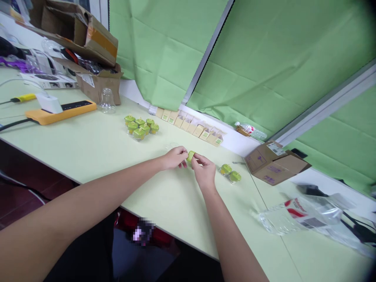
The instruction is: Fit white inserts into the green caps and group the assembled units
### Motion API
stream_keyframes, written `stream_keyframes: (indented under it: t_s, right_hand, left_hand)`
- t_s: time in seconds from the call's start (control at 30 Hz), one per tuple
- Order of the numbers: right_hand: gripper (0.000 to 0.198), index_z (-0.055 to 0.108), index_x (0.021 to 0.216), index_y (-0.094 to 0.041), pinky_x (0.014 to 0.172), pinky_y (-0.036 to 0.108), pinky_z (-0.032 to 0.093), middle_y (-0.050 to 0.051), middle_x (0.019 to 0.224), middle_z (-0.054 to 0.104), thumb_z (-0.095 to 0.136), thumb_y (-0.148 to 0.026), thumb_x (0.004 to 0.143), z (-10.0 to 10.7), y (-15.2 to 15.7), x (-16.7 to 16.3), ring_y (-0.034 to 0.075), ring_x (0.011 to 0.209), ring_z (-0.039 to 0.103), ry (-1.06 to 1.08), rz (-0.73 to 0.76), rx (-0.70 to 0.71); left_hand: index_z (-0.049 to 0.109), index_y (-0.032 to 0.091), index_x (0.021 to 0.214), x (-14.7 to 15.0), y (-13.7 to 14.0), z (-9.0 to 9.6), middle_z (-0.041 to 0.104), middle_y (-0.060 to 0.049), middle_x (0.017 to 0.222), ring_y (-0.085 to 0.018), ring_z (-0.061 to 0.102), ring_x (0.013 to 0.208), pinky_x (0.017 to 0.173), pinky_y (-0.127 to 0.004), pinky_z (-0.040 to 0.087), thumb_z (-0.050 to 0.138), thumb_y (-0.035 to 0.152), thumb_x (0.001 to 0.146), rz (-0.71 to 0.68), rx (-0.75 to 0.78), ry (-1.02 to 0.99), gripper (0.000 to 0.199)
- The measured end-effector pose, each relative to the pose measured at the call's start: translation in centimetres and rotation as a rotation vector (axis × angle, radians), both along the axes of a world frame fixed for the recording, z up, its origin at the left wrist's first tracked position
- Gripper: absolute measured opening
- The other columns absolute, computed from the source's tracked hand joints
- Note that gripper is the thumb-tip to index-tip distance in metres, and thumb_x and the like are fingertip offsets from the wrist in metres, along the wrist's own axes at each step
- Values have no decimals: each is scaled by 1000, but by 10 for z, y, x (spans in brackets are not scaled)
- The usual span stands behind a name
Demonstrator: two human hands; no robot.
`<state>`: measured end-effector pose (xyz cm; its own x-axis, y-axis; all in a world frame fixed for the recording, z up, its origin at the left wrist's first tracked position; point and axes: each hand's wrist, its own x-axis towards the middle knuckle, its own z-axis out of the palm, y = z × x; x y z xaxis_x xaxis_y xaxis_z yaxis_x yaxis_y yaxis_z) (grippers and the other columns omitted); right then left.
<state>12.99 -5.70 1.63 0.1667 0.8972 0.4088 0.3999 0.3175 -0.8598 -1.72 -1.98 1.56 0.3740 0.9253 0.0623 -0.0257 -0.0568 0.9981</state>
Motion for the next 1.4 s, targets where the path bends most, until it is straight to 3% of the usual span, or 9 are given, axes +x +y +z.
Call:
stream_keyframes:
  t_s: [0.17, 0.33, 0.5, 0.63, 0.8, 0.93, 1.1, 1.23, 1.4]
  right_hand:
    - [32, 78, 99, -20, 72, 34, 57, 6, 100, 75, 72, -41, 75, -3, 3, 3, 19, 77, 67, 23, -1, -23]
    - [37, 77, 101, -18, 73, 37, 58, 7, 100, 75, 74, -44, 74, -6, 8, 7, 20, 79, 68, 102, 24, -8]
    - [33, 72, 90, -17, 68, 35, 58, 7, 92, 72, 76, -44, 72, -2, 5, 3, 19, 75, 66, 143, 40, 9]
    - [40, 61, 94, -21, 61, 33, 58, 1, 94, 65, 82, -41, 66, 5, 1, 1, 16, 70, 66, 343, 70, -58]
    - [35, 65, 94, -20, 61, 27, 53, 2, 90, 65, 80, -41, 71, 8, 0, 3, 13, 71, 64, 440, 315, -234]
    - [29, 66, 89, -21, 65, 28, 53, 0, 86, 65, 82, -37, 70, 7, 1, 3, 11, 66, 61, 500, 353, -211]
    - [29, 67, 90, -22, 66, 29, 54, 0, 86, 64, 82, -37, 70, 7, 0, 4, 13, 72, 62, 412, 387, -194]
    - [30, 65, 93, -23, 70, 30, 55, -1, 88, 65, 80, -38, 72, 10, -2, 4, 13, 73, 62, 436, 410, -188]
    - [52, 58, 113, -27, 69, 31, 55, -1, 88, 66, 81, -42, 68, 15, -4, 3, 13, 70, 61, 431, 297, -207]
  left_hand:
    - [44, 19, 86, 0, -2, 0, 56, 4, 71, -13, 65, 50, 45, -21, 42, 48, 21, 90, 61, -31, -30, 5]
    - [60, 15, 99, -3, -1, 2, 67, -5, 94, -11, 67, 61, 52, -21, 47, 55, 28, 91, -15, -31, -93, 16]
    - [63, 14, 89, -3, 0, 1, 68, -5, 89, -12, 68, 66, 56, -22, 48, 61, 30, 89, -1, -51, -127, 17]
    - [64, 13, 88, -2, -1, 0, 67, -5, 82, -11, 64, 65, 56, -22, 47, 63, 31, 88, -49, -28, -150, 18]
    - [64, 14, 86, -2, -1, 0, 63, -2, 72, -10, 59, 61, 54, -21, 46, 62, 35, 88, -65, 13, -124, 22]
    - [63, 14, 84, -4, 4, -1, 63, -1, 71, -10, 60, 59, 54, -22, 45, 62, 34, 87, -68, 47, -80, 21]
    - [63, 14, 81, -7, 8, -2, 63, 0, 68, -10, 60, 57, 55, -22, 44, 69, 30, 80, -46, 71, -28, 17]
    - [67, 14, 84, -9, 4, 0, 65, -2, 73, -10, 61, 65, 60, -22, 45, 72, 40, 78, -114, -22, -146, 27]
    - [70, 21, 103, -10, -5, 3, 68, -8, 110, -14, 66, 82, 69, -25, 48, 76, 45, 75, -224, -255, -324, 38]
